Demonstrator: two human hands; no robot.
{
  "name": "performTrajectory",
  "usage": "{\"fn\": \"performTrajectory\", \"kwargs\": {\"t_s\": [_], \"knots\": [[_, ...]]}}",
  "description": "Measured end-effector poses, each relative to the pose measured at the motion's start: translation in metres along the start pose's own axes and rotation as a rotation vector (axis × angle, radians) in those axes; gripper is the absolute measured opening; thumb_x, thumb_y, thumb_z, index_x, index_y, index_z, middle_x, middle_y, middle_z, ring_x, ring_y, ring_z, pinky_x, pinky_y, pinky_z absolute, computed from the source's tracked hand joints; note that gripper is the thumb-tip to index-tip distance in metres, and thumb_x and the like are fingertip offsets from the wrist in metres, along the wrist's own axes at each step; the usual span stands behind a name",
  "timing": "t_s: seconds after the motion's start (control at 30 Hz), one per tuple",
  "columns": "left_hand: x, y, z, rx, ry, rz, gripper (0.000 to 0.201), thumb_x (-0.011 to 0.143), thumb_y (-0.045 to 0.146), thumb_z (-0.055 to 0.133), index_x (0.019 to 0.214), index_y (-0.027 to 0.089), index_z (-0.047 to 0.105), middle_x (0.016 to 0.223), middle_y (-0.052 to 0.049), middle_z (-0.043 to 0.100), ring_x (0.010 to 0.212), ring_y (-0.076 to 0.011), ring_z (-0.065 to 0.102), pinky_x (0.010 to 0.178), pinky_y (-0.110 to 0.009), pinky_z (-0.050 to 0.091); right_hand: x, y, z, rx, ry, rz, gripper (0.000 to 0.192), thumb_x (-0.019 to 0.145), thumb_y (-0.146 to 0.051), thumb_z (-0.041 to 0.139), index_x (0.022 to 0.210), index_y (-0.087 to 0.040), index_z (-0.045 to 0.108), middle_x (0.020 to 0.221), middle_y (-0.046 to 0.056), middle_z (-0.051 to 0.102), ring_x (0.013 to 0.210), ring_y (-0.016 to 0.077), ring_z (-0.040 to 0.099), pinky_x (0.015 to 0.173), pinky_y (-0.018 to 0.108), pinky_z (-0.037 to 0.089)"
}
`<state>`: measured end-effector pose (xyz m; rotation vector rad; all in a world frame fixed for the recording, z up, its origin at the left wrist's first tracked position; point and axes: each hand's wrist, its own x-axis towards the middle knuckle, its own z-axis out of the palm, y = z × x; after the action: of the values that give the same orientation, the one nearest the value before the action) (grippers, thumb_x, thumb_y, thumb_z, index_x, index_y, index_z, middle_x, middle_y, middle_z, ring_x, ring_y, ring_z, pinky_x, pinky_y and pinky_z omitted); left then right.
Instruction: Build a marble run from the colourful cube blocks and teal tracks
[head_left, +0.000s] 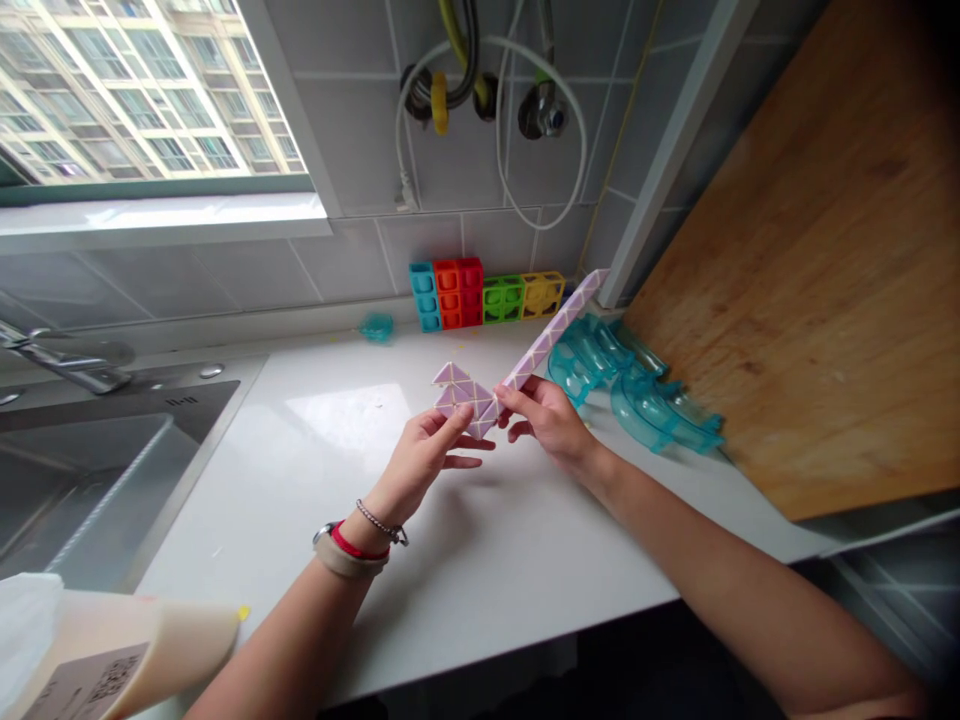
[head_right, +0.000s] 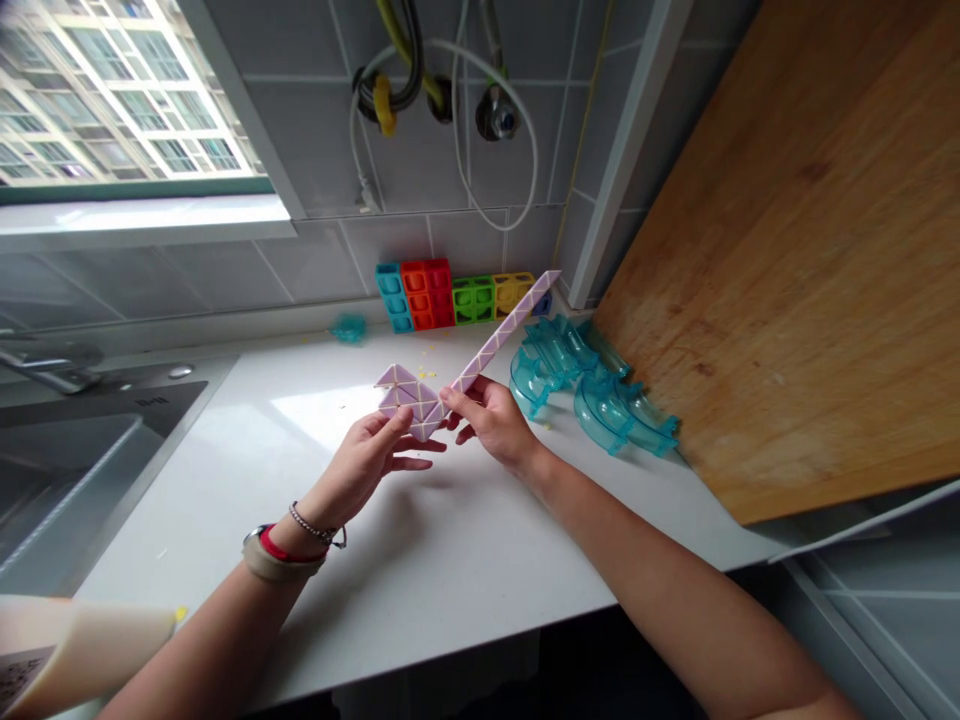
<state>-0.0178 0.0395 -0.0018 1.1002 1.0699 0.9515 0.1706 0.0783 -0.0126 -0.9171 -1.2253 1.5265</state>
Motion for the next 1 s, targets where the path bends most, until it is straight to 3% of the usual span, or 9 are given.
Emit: {"fn": "performTrajectory", "kwargs": {"t_s": [0.1, 0.27, 0.47, 0.67, 0.83, 1.0], "knots": [[0.002, 0.0, -0.007, 0.024, 0.073, 0.031, 0.046, 0.082, 0.052, 0.077, 0.113, 0.019, 0.072, 0.101, -0.011, 0.076, 0.089, -0.0232, 0.072, 0.069, -0.03, 0.062, 0.0, 0.001, -0.001, -0.018, -0.016, 0.005, 0.041, 0.08, -0.055, 0.077, 0.092, -0.019, 0.062, 0.081, 0.001, 0.064, 0.065, 0.0138, 0.062, 0.048, 0.023, 0.05], [0.003, -0.001, -0.01, 0.028, -0.006, -0.069, 0.04, 0.078, 0.044, 0.083, 0.103, 0.015, 0.075, 0.093, -0.012, 0.076, 0.087, -0.0229, 0.072, 0.068, -0.029, 0.061, 0.002, 0.006, -0.003, -0.059, -0.071, -0.005, 0.042, 0.083, -0.057, 0.073, 0.096, -0.019, 0.061, 0.082, 0.0, 0.062, 0.063, 0.0128, 0.061, 0.046, 0.023, 0.051], [0.003, -0.004, -0.008, 0.003, 0.023, -0.075, 0.042, 0.081, 0.048, 0.08, 0.109, 0.018, 0.074, 0.101, -0.011, 0.076, 0.086, -0.0194, 0.071, 0.072, -0.028, 0.059, 0.006, 0.01, -0.007, -0.126, -0.106, 0.044, 0.047, 0.073, -0.044, 0.086, 0.104, -0.019, 0.062, 0.094, 0.004, 0.067, 0.075, 0.0157, 0.066, 0.054, 0.024, 0.057], [0.004, -0.004, -0.007, -0.043, 0.077, -0.111, 0.044, 0.077, 0.047, 0.084, 0.106, 0.016, 0.074, 0.098, -0.01, 0.075, 0.084, -0.0179, 0.069, 0.077, -0.03, 0.057, 0.006, 0.016, -0.007, -0.166, -0.084, -0.015, 0.048, 0.072, -0.043, 0.087, 0.105, -0.019, 0.062, 0.092, 0.004, 0.07, 0.082, 0.019, 0.069, 0.056, 0.025, 0.059], [0.004, -0.006, -0.006, -0.074, 0.068, -0.105, 0.044, 0.078, 0.046, 0.083, 0.108, 0.015, 0.074, 0.101, -0.011, 0.074, 0.087, -0.0187, 0.07, 0.082, -0.033, 0.058, 0.005, 0.015, -0.005, -0.181, -0.082, -0.084, 0.047, 0.07, -0.045, 0.087, 0.101, -0.019, 0.063, 0.091, 0.005, 0.07, 0.08, 0.0199, 0.069, 0.057, 0.028, 0.061], [0.003, -0.007, -0.003, -0.105, 0.06, -0.063, 0.044, 0.077, 0.044, 0.085, 0.109, 0.016, 0.074, 0.102, -0.011, 0.075, 0.091, -0.0211, 0.071, 0.084, -0.036, 0.06, 0.004, 0.01, -0.004, -0.139, -0.033, -0.047, 0.047, 0.07, -0.047, 0.087, 0.099, -0.018, 0.064, 0.086, 0.003, 0.068, 0.072, 0.0176, 0.067, 0.057, 0.029, 0.06]]}}
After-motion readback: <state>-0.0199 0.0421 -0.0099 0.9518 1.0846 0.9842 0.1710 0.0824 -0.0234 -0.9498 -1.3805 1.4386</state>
